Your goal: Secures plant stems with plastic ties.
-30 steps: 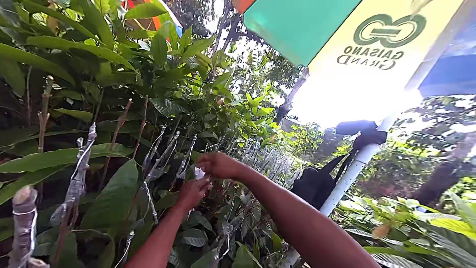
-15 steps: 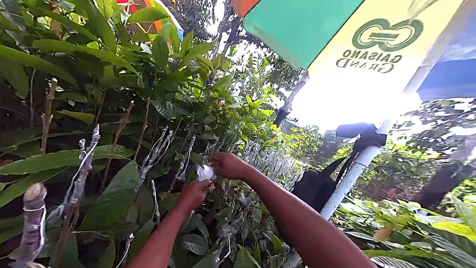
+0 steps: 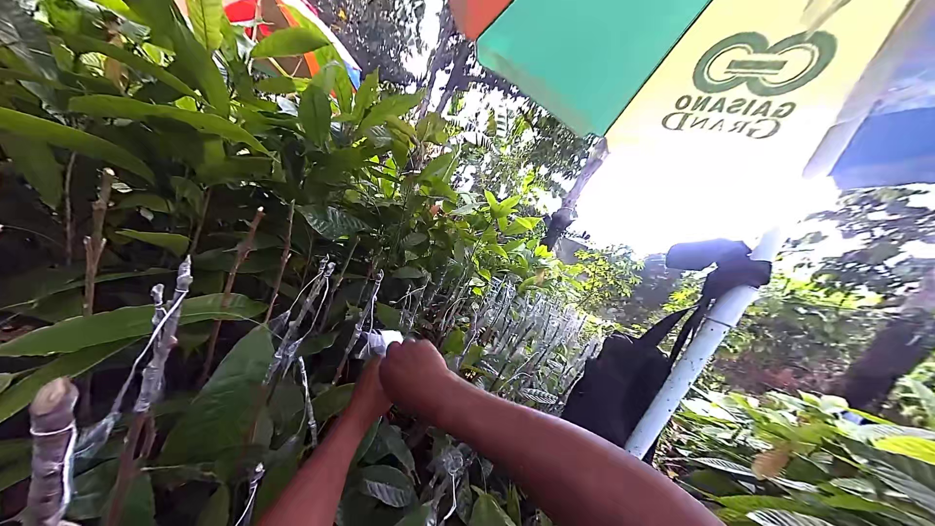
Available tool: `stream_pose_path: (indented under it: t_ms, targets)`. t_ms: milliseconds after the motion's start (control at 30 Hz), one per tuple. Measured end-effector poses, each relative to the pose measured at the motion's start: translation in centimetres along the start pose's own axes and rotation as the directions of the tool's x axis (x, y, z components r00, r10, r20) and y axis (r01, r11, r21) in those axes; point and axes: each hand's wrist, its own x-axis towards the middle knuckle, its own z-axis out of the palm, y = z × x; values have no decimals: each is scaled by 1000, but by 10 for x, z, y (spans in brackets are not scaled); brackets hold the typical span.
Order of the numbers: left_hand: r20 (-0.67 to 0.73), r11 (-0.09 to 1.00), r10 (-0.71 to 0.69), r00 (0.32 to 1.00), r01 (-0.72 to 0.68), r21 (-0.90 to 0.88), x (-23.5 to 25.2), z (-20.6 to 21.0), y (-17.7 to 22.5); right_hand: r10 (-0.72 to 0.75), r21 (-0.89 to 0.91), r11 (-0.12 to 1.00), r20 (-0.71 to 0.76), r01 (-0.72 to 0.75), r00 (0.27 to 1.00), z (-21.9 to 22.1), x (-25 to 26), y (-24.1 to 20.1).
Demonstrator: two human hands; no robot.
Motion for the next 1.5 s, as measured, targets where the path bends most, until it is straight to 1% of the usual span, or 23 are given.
stream_pose_path:
  t_ms: [100, 200, 300, 400, 500, 567, 633, 733, 767, 800, 867, 900, 967, 1067, 1100, 1167, 1200, 1267, 1300, 1333, 1367, 1433, 1500]
  targets:
    - [114, 989, 144, 983, -146, 11, 6, 3, -8, 37, 60, 998, -26, -35, 999, -13, 28, 43]
    - [56, 975, 126, 990, -113, -190, 9, -8, -13, 33, 122, 992, -16, -31, 999, 23, 54, 78]
    - [-19, 957, 48, 999, -51, -286, 9, -12, -11, -15, 90, 996, 28, 13, 999, 45, 46, 71]
    - [-71, 929, -4, 997, -23, -368, 12, -4, -10, -71, 32, 997, 113, 68, 991, 49, 33, 57]
    - [-134, 889, -36, 990, -30, -457, 15, 0, -8, -224, 6, 974, 193, 227, 955, 48, 0, 18]
    - [-154, 889, -9, 988, -63, -454, 17, 2, -7, -306, -16, 949, 205, 316, 930, 34, -20, -3]
    - [-155, 911, 56, 986, -114, -396, 14, 8, -11, -292, -6, 956, 75, 294, 953, 7, -15, 3]
    - [-94, 903, 69, 993, -102, -416, 12, 15, -7, -127, 196, 964, -246, 178, 961, -3, 42, 59]
    - [-88, 889, 60, 994, -93, -449, 13, 16, -6, -56, 328, 933, -281, 151, 958, 6, 61, 78]
    - [-99, 870, 46, 994, -89, -485, 15, 15, -5, -11, 482, 865, -253, 136, 967, 15, 73, 90]
    - [-140, 840, 27, 990, -98, -533, 15, 11, -6, 4, 752, 657, -81, 59, 997, 31, 78, 101]
    - [-158, 834, 33, 987, -115, -540, 15, 9, -8, -18, 832, 555, -3, 13, 1000, 38, 76, 102]
    - [-185, 829, 60, 981, -153, -538, 16, 9, -13, -54, 911, 409, 81, -52, 995, 47, 72, 102]
    - [-217, 836, 94, 972, -196, -513, 17, 10, -20, -132, 960, 278, 39, 0, 990, 60, 67, 105]
    - [-232, 834, 80, 969, -193, -517, 18, 10, -21, -170, 952, 298, -14, 65, 985, 63, 65, 105]
    - [-245, 833, 46, 968, -173, -526, 18, 9, -20, -160, 847, 496, -126, 190, 979, 63, 64, 101]
    - [-234, 834, 31, 972, -155, -530, 18, 8, -18, -88, 803, 568, -160, 182, 983, 61, 63, 95]
    - [-139, 822, 8, 990, -86, -562, 18, 6, -14, 96, 815, 569, -197, 109, 976, 60, 63, 88]
    - [-58, 811, 0, 998, -34, -584, 17, 3, -13, 153, 808, 582, -222, 94, 963, 61, 63, 87]
    - [-4, 796, -10, 1000, 6, -605, 17, -1, -13, 160, 756, 646, -265, 102, 951, 62, 62, 86]
    - [19, 777, -25, 1000, 31, -628, 17, -4, -14, 104, 658, 740, -318, 141, 943, 62, 58, 85]
    - [-5, 742, -62, 998, 42, -670, 17, -9, -16, -123, 374, 884, -396, 282, 910, 64, 53, 86]
    - [-16, 734, -61, 998, 34, -679, 17, -11, -16, -250, 197, 913, -421, 357, 872, 64, 50, 84]
